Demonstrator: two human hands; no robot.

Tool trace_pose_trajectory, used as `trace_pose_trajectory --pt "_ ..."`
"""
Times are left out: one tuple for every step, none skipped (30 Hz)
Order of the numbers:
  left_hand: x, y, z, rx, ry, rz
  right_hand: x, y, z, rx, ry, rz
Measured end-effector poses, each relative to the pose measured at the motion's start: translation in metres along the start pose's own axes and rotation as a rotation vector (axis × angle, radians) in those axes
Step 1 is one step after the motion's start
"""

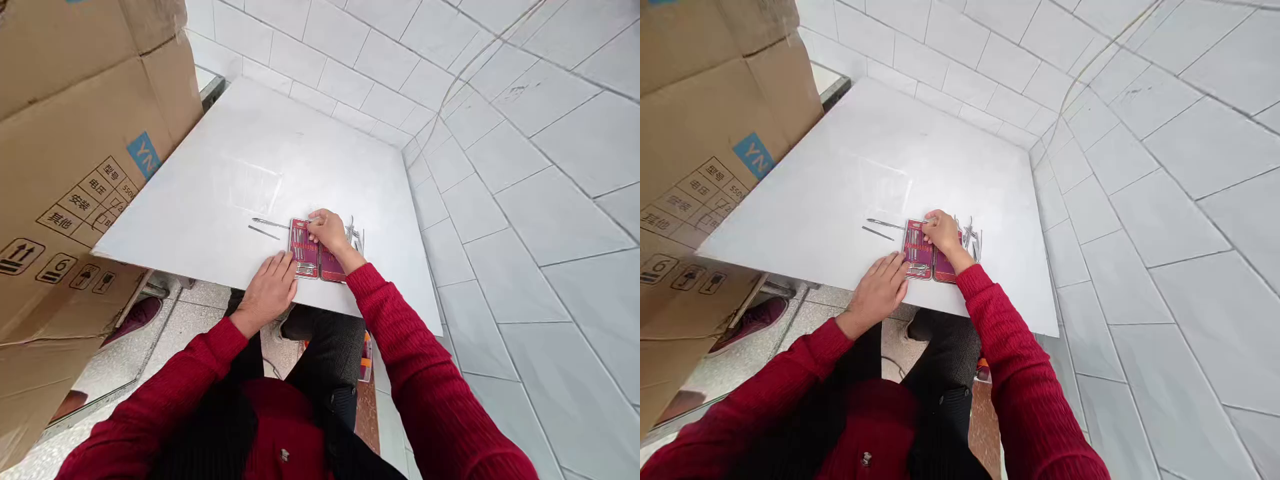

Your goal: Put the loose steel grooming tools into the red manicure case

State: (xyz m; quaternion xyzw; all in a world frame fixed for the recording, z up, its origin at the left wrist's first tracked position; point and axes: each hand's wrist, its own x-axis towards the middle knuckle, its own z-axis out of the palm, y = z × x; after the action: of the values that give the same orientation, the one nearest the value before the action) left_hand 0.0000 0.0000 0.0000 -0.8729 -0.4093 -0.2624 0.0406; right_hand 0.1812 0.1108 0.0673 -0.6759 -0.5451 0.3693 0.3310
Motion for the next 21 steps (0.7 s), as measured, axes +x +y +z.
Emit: trace_pose_trajectory --pt "0.000 0.000 -0.001 -0.014 -0.008 -0.004 -0.001 0.001 0.000 -0.010 0.005 -0.012" --pt "0.000 0.000 -0.002 -0.026 -0.015 -0.008 -0.002 0.003 0.001 -0.017 0.010 -0.025" --pt "0.000 -0.001 -0.003 -0.034 -0.020 -0.010 -0.003 0.004 0.001 -0.021 0.017 -0.037" --pt "0.000 -0.001 -0.003 -0.038 -0.023 -0.012 -0.003 0.006 0.002 -0.024 0.025 -0.050" --pt "0.000 -0.001 -0.004 -0.040 -0.024 -0.014 -0.003 0.008 0.003 -0.025 0.035 -0.064" --pt "0.000 -0.001 -0.004 -0.037 -0.023 -0.015 -0.003 0.011 0.004 -0.021 0.044 -0.078" --pt "0.000 -0.001 -0.004 -0.031 -0.021 -0.014 -0.002 0.014 0.005 -0.014 0.053 -0.090" --pt "0.000 -0.001 -0.004 -0.025 -0.018 -0.011 -0.001 0.016 0.006 -0.006 0.062 -0.102" --pt "0.000 -0.002 -0.004 -0.020 -0.014 -0.009 0.000 0.019 0.007 0.001 0.072 -0.112" --pt "0.000 -0.002 -0.004 -0.017 -0.011 -0.006 0.001 0.021 0.009 0.006 0.082 -0.121" --pt "0.000 -0.002 -0.004 -0.016 -0.009 -0.005 0.002 0.022 0.009 0.008 0.090 -0.128" --pt "0.000 -0.002 -0.004 -0.019 -0.009 -0.005 0.003 0.024 0.010 0.004 0.097 -0.135" --pt "0.000 -0.002 -0.004 -0.022 -0.009 -0.007 0.004 0.024 0.011 -0.005 0.100 -0.142" --pt "0.000 -0.002 -0.004 -0.027 -0.011 -0.008 0.004 0.024 0.011 -0.019 0.099 -0.147" --pt "0.000 -0.002 -0.004 -0.031 -0.011 -0.009 0.004 0.024 0.012 -0.037 0.092 -0.150" --pt "0.000 -0.003 -0.004 -0.034 -0.011 -0.009 0.004 0.024 0.012 -0.055 0.082 -0.151" --pt "-0.001 -0.003 -0.004 -0.035 -0.009 -0.008 0.003 0.023 0.012 -0.075 0.073 -0.150" --pt "-0.001 -0.003 -0.004 -0.034 -0.006 -0.007 0.002 0.022 0.012 -0.095 0.064 -0.150" --pt "-0.001 -0.003 -0.004 -0.032 -0.004 -0.005 0.001 0.022 0.012 -0.116 0.058 -0.152" --pt "-0.001 -0.003 -0.003 -0.029 -0.002 -0.003 -0.001 0.021 0.011 -0.138 0.057 -0.157" --pt "-0.001 -0.003 -0.003 -0.026 0.000 -0.002 -0.002 0.020 0.011 -0.161 0.059 -0.165"
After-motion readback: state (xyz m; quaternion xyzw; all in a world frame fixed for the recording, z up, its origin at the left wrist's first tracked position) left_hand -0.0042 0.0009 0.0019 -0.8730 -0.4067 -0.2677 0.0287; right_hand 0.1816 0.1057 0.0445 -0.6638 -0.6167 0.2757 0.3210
